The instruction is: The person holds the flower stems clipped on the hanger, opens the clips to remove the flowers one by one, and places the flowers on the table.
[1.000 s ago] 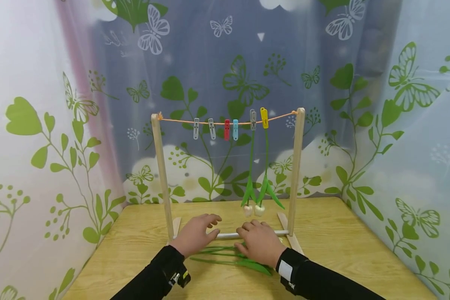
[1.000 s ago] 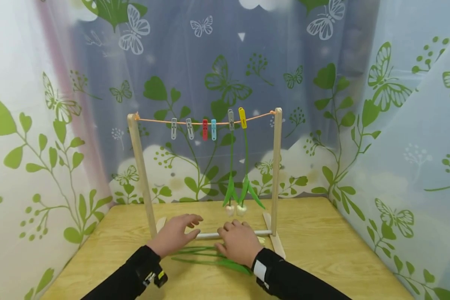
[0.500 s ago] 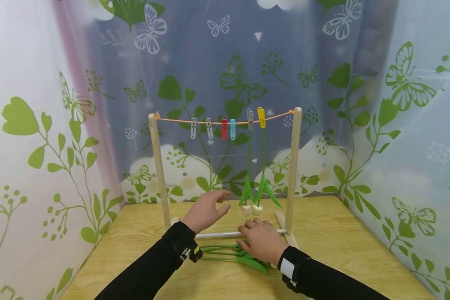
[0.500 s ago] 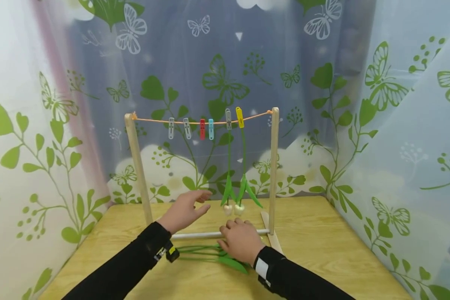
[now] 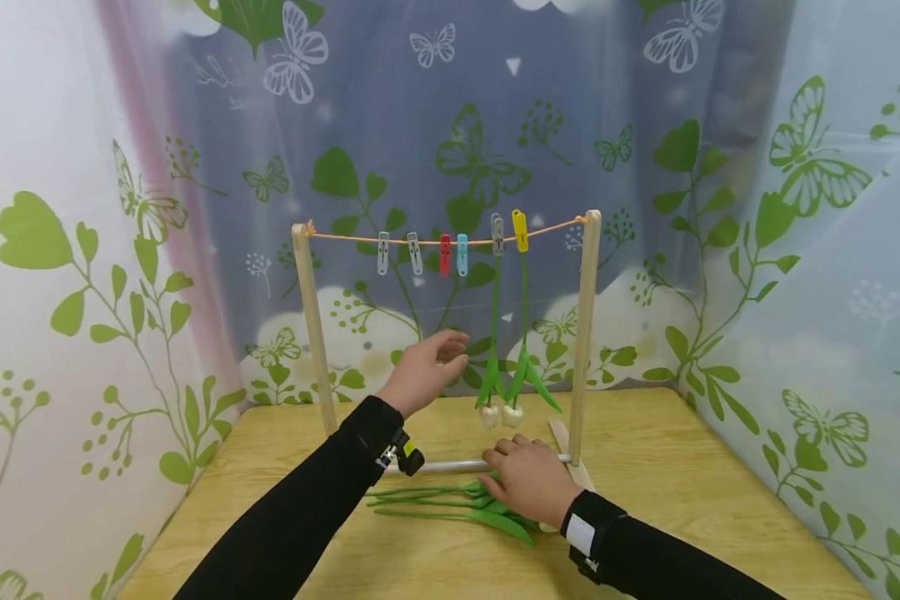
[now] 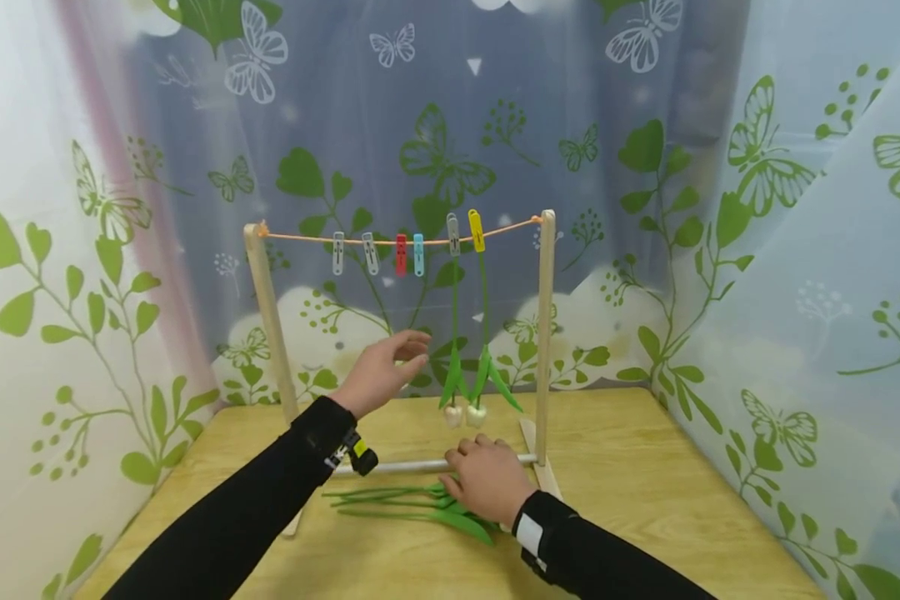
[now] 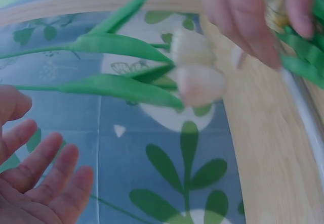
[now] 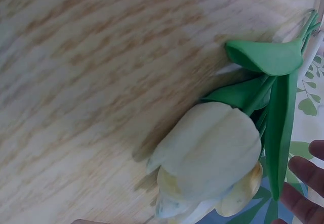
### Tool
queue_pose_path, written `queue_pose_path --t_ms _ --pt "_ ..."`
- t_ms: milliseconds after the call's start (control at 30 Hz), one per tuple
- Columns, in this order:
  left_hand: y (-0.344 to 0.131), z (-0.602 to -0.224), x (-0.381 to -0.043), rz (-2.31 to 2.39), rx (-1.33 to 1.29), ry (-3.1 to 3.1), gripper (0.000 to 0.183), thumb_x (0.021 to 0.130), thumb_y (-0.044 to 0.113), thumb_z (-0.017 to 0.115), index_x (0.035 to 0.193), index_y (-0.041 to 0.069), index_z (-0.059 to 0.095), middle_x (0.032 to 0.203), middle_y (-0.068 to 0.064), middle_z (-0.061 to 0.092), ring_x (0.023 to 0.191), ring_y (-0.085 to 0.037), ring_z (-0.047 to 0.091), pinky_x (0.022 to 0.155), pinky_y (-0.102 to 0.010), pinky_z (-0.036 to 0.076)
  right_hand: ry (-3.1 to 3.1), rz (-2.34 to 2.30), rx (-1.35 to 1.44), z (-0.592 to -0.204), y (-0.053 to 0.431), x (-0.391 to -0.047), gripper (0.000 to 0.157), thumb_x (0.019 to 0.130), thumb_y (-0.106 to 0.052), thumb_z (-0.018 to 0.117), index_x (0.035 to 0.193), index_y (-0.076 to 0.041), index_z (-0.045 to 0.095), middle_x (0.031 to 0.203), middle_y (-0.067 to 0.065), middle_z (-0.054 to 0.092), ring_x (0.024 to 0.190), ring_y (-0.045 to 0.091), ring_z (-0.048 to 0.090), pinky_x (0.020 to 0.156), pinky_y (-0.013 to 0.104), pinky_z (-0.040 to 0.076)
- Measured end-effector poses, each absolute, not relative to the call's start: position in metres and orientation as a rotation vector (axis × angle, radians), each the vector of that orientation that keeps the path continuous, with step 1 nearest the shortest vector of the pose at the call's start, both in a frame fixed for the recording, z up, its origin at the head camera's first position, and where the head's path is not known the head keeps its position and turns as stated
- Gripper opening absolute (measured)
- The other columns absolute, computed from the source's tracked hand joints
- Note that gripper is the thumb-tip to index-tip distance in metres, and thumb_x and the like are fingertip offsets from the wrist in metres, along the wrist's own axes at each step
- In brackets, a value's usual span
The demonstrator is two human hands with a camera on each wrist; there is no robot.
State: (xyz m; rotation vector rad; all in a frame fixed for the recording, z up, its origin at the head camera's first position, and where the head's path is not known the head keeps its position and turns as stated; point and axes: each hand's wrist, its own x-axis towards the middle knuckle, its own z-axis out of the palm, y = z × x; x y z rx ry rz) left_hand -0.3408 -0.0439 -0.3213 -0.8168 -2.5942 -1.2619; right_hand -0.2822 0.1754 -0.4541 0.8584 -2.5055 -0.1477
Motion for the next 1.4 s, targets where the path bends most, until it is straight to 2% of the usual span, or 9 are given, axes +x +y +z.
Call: queue_pose_path --t_ms 200,533,833,1067,1400 --pt "-0.028 -0.307 -0.347 -1.361 -0.787 -2.564 0.042 0.105 0.042 0.051 0.145 0.029 0.047 0.141 0.005 0.054 0.131 -0.016 0.050 0.102 -0.034 0.047 -2.496 -0.133 0.856 -0.453 0.177 -0.280 0.036 0.099 -0.052 0.056 0.115 -0.023 0.072 0.104 -0.002 0.069 0.086 0.020 0.063 0.067 0.039 0.058" --pt "-0.011 -0.288 -0.350 -1.572 -0.742 -2.454 0.040 0.105 0.041 0.050 0.144 0.031 0.046 0.140 0.007 0.053 0.129 -0.015 0.051 0.105 -0.035 0.046 -2.546 -0.044 0.830 -0.456 0.181 -0.276 0.036 0.100 -0.050 0.055 0.119 -0.024 0.071 0.110 -0.002 0.070 0.092 0.020 0.065 0.074 0.039 0.060" --pt "0.006 -0.260 -0.347 -1.867 -0.704 -2.311 0.041 0.107 0.037 0.049 0.147 0.036 0.043 0.144 0.000 0.050 0.130 -0.019 0.052 0.106 -0.035 0.048 -2.549 -0.018 0.811 -0.460 0.183 -0.276 0.035 0.101 -0.049 0.055 0.118 -0.023 0.071 0.106 -0.002 0.069 0.086 0.019 0.064 0.068 0.036 0.059" --pt "0.017 -0.232 -0.333 -2.038 -0.671 -2.145 0.041 0.106 0.025 0.052 0.147 0.021 0.048 0.141 -0.012 0.054 0.131 -0.028 0.053 0.108 -0.045 0.048 -2.550 0.028 0.826 -0.455 0.180 -0.273 0.035 0.101 -0.048 0.055 0.120 -0.022 0.070 0.107 -0.001 0.069 0.089 0.019 0.064 0.072 0.037 0.059" --pt "0.029 -0.228 -0.330 -2.048 -0.619 -2.161 0.045 0.105 0.024 0.055 0.149 0.019 0.047 0.141 -0.009 0.054 0.131 -0.026 0.053 0.107 -0.044 0.049 -2.592 0.023 0.828 -0.452 0.176 -0.270 0.038 0.103 -0.048 0.052 0.123 -0.022 0.069 0.111 -0.001 0.068 0.094 0.019 0.064 0.075 0.038 0.059"
